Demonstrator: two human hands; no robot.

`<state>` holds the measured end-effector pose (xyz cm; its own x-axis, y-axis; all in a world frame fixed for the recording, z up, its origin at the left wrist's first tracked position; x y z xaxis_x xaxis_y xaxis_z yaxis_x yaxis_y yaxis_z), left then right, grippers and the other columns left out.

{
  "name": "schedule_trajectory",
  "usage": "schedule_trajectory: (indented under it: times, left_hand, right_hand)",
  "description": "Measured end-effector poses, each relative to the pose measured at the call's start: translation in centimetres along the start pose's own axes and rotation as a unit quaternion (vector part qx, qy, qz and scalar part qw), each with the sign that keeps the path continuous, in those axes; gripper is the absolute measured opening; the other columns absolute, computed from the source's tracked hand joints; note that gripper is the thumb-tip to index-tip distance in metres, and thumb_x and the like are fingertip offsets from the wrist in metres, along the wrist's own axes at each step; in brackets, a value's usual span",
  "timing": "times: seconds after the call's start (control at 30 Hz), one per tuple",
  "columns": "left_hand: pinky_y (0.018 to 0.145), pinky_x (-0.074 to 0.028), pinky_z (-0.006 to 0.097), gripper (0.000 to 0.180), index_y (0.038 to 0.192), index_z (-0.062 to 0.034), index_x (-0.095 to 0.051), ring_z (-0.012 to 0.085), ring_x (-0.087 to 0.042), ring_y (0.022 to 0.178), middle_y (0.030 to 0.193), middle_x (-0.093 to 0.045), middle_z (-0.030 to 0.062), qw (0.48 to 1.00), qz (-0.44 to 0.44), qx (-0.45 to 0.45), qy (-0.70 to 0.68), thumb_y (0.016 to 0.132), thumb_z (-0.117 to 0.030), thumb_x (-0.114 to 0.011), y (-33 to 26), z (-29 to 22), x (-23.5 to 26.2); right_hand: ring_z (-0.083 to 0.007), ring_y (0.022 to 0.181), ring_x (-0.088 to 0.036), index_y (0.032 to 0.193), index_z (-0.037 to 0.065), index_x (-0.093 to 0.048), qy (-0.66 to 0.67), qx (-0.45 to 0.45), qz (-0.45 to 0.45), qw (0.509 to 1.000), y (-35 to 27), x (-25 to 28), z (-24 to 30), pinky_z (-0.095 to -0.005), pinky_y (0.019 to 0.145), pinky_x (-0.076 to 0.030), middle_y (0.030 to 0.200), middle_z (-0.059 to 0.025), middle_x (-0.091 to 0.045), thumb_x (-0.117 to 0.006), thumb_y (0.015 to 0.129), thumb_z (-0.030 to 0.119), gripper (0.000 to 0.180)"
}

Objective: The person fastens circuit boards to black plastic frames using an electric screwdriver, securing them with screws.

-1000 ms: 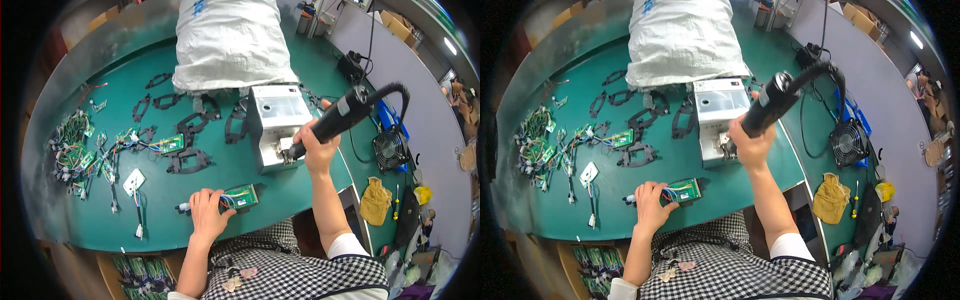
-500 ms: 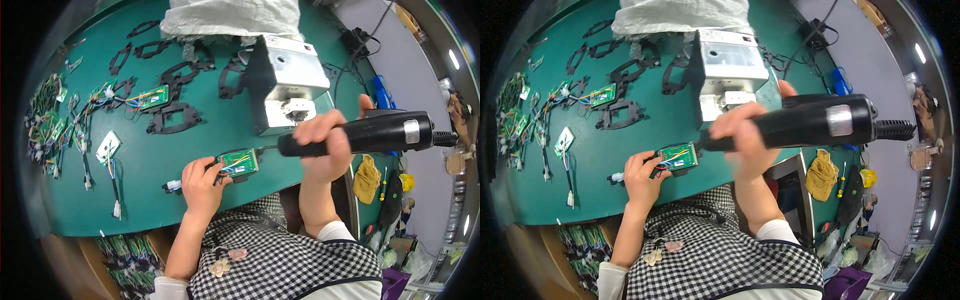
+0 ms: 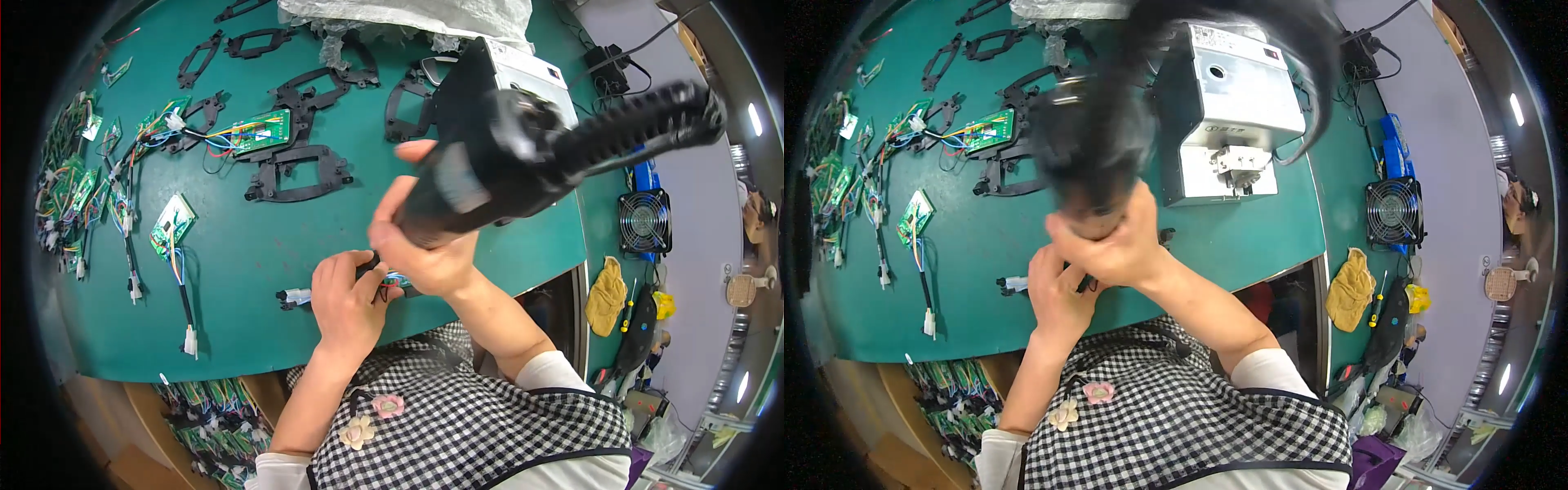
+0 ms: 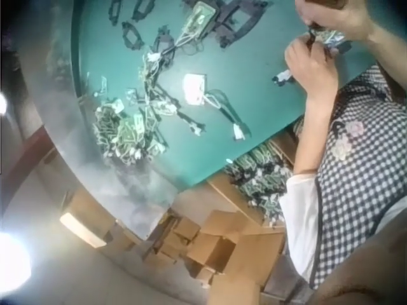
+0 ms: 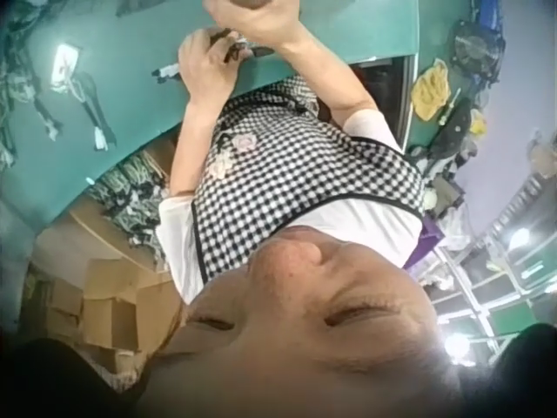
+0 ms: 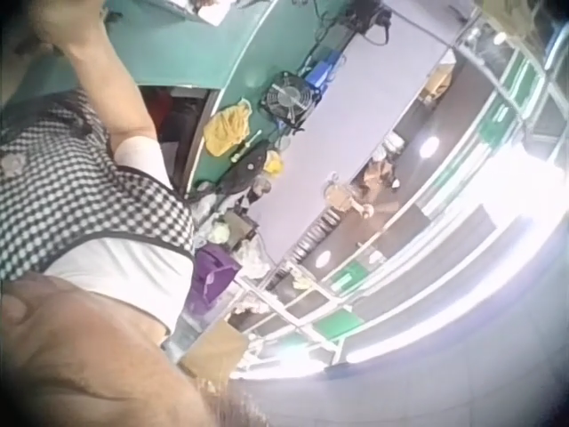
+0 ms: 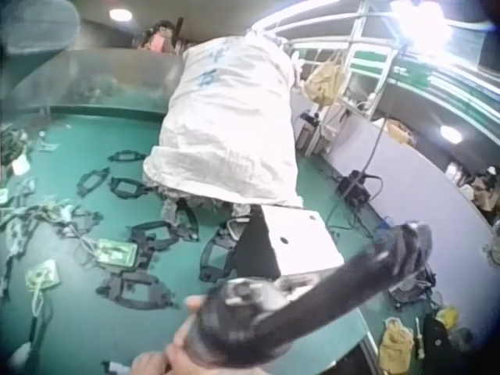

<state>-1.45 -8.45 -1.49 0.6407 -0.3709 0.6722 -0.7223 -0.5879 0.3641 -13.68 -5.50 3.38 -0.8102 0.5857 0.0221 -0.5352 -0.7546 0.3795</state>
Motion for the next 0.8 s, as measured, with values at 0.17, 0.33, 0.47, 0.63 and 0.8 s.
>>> schedule_trajectory:
  times: [0.17, 0.33, 0.47, 0.63, 0.8]
  left_hand:
    - [0.063, -0.039, 0.037, 0.027, 0.075, -0.0052, -0.057, 0.0257, -0.050, 0.071, 0.073, -0.050, 0.0054, 0.998, -0.042, -0.043, -0.016, 0.054, -0.010, -0.073, 0.3, 0.2, -0.5]
    - [0.066, -0.039, 0.036, 0.032, 0.077, -0.0057, -0.059, 0.0250, -0.049, 0.074, 0.078, -0.050, 0.0049, 0.999, 0.012, -0.029, 0.020, 0.051, -0.013, -0.076, 0.4, -0.3, -0.2]
    - [0.068, -0.039, 0.036, 0.032, 0.081, -0.0050, -0.061, 0.0246, -0.049, 0.075, 0.080, -0.050, 0.0049, 0.997, 0.071, -0.015, 0.021, 0.054, -0.014, -0.076, 0.6, -1.0, 0.8]
    - [0.065, -0.039, 0.036, 0.026, 0.085, -0.0044, -0.062, 0.0255, -0.048, 0.072, 0.078, -0.051, 0.0071, 0.996, 0.087, -0.030, -0.002, 0.061, -0.009, -0.071, 1.4, -0.8, 0.5]
    - [0.061, -0.040, 0.035, 0.008, 0.072, -0.0051, -0.064, 0.0242, -0.048, 0.068, 0.068, -0.051, 0.0051, 0.995, 0.081, -0.047, -0.018, 0.065, -0.008, -0.068, 2.3, -0.1, -0.1]
  right_hand:
    - [-0.0184, 0.063, -0.058, 0.100, -0.002, -0.049, -0.070, 0.101, 0.115, 0.986, 1.5, -1.0, 1.5, -0.0256, 0.062, -0.046, 0.073, -0.0097, -0.058, -0.071, 0.057, 0.009, 0.050]
    - [-0.0162, 0.064, -0.057, 0.102, -0.002, -0.051, 0.075, -0.054, 0.035, 0.995, -0.4, 1.4, 0.9, -0.0263, 0.063, -0.046, 0.075, -0.0086, -0.060, -0.069, 0.061, 0.009, 0.047]
    - [-0.0170, 0.052, -0.053, 0.126, -0.001, -0.021, 0.094, 0.213, -0.243, 0.942, -0.2, 9.5, 6.8, -0.0297, 0.055, -0.048, 0.060, -0.0081, -0.053, -0.050, 0.071, -0.007, 0.063]
    - [-0.0167, 0.048, -0.054, 0.122, -0.005, -0.028, -0.016, 0.157, -0.236, 0.959, 1.5, 13.3, 5.9, -0.0277, 0.052, -0.046, 0.058, -0.0077, -0.053, -0.055, 0.073, -0.001, 0.056]
    - [-0.0141, 0.051, -0.055, 0.122, -0.003, -0.034, 0.050, 0.115, -0.218, 0.968, -0.2, 12.1, 6.1, -0.0253, 0.051, -0.047, 0.064, -0.0045, -0.054, -0.060, 0.070, -0.004, 0.058]
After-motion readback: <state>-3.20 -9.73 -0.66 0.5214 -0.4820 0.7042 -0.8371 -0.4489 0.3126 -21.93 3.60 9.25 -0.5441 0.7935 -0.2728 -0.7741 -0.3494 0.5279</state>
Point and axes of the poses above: each hand's wrist, its own y-axis towards the middle knuckle, its own x-axis out of the back of the hand, z = x × y, the point moved 3 cm from there along y, towards the middle knuckle
